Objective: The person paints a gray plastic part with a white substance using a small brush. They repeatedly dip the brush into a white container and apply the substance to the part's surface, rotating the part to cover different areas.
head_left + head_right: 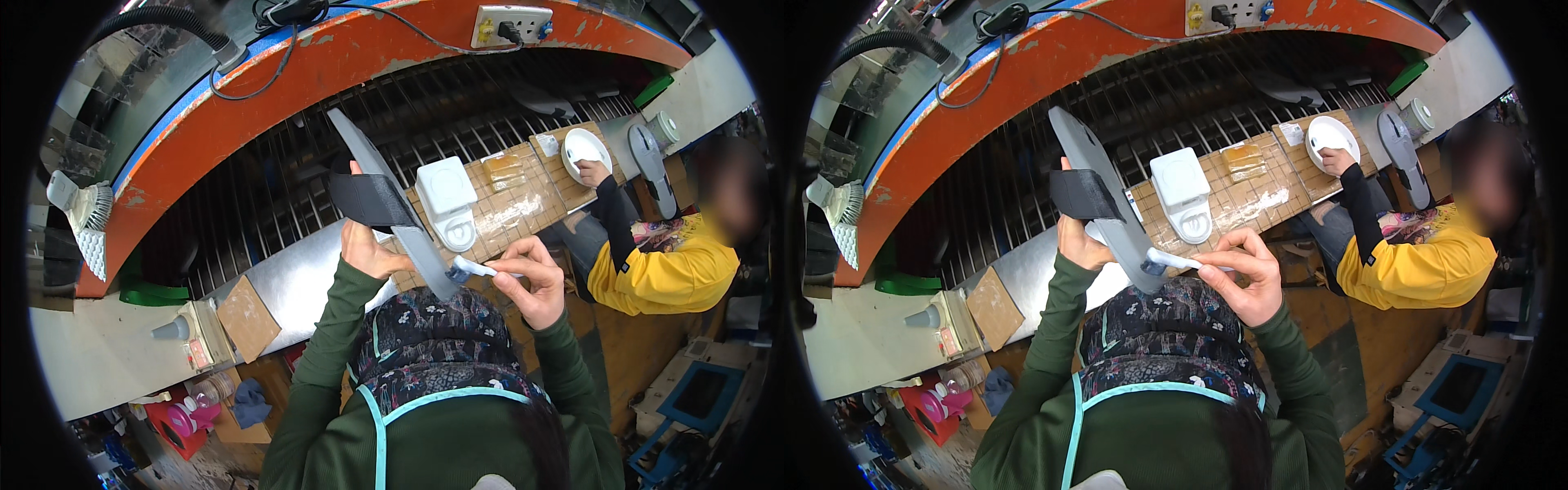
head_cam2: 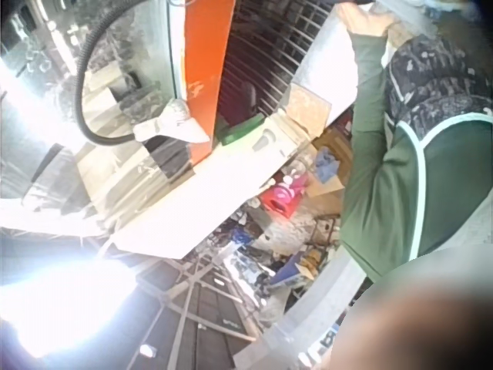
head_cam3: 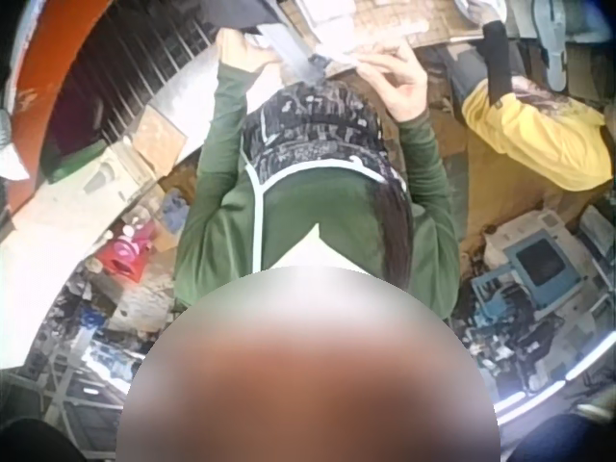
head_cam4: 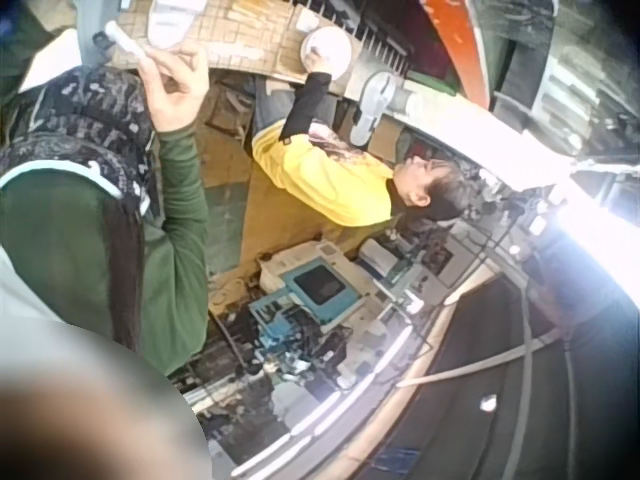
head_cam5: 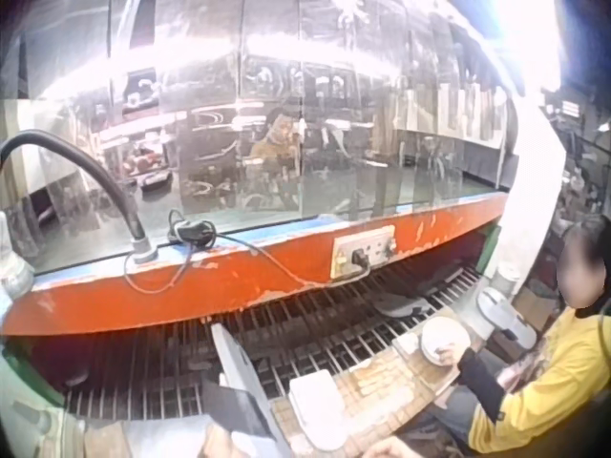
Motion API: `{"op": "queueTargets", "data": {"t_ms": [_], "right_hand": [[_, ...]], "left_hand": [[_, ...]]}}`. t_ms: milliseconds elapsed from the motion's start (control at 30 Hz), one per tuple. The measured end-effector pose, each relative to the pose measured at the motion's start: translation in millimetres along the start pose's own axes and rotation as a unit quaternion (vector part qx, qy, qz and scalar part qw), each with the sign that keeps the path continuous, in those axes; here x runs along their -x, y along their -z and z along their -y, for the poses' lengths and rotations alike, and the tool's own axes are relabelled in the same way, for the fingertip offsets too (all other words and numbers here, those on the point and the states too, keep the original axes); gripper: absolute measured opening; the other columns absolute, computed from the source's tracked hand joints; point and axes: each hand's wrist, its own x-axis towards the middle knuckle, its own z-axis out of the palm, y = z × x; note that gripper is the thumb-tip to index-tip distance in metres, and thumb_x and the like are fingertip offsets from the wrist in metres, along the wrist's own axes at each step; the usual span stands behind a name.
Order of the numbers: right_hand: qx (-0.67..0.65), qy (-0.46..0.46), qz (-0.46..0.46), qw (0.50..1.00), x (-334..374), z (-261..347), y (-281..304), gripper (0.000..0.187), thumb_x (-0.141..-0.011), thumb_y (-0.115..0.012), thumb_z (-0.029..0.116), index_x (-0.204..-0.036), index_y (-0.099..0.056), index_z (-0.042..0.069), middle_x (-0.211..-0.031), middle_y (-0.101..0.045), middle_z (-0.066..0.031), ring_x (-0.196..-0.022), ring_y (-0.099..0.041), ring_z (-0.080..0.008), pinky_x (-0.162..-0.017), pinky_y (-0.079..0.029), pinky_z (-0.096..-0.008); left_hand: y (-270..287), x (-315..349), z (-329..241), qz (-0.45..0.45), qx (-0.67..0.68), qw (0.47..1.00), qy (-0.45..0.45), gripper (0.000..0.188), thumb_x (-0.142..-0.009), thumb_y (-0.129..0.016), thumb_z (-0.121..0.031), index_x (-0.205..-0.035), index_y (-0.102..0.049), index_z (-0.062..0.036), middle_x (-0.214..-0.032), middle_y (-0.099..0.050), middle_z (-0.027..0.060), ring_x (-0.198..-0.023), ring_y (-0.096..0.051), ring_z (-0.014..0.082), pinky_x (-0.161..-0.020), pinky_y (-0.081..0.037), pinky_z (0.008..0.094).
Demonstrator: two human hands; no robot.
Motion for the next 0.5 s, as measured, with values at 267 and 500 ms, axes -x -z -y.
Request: {"op": "queueTargets", "data": {"t_ms": [267,500], "right_hand": [[0.048,-0.011,-0.003,0.999,0.1,-1.2,-2.1,0.017,-0.078,-0.073,0.008,-0.095,-0.074,0.006,-0.085,-0.055,-0.0027,-0.065,-0.053,-0.0067,-0.053,-0.042,-0.0206],[0.185,0.036,-0.031,0.982,-7.4,0.8,-4.1,0.016,-0.077,-0.075,0.015,-0.093,-0.075,0.011,-0.083,-0.056,0.0015,-0.054,-0.044,-0.0075,-0.065,-0.030,-0.0275]], "left_hand": [[-5.1,0.8,-3.3,-0.007,-0.039,0.997,-0.067,0.136,-0.038,-0.094,-0.042,-0.143,-0.022,0.0063,-0.138,-0.043,0.0233,-0.100,-0.062,0.0303,-0.087,-0.049,0.0380],[-9.2,4.4,-4.7,0.026,-0.045,0.997,-0.052,0.141,-0.029,-0.088,-0.058,-0.138,-0.030,0.0099,-0.150,-0.018,0.0302,-0.113,-0.055,0.0390,-0.094,-0.046,0.0399]]}}
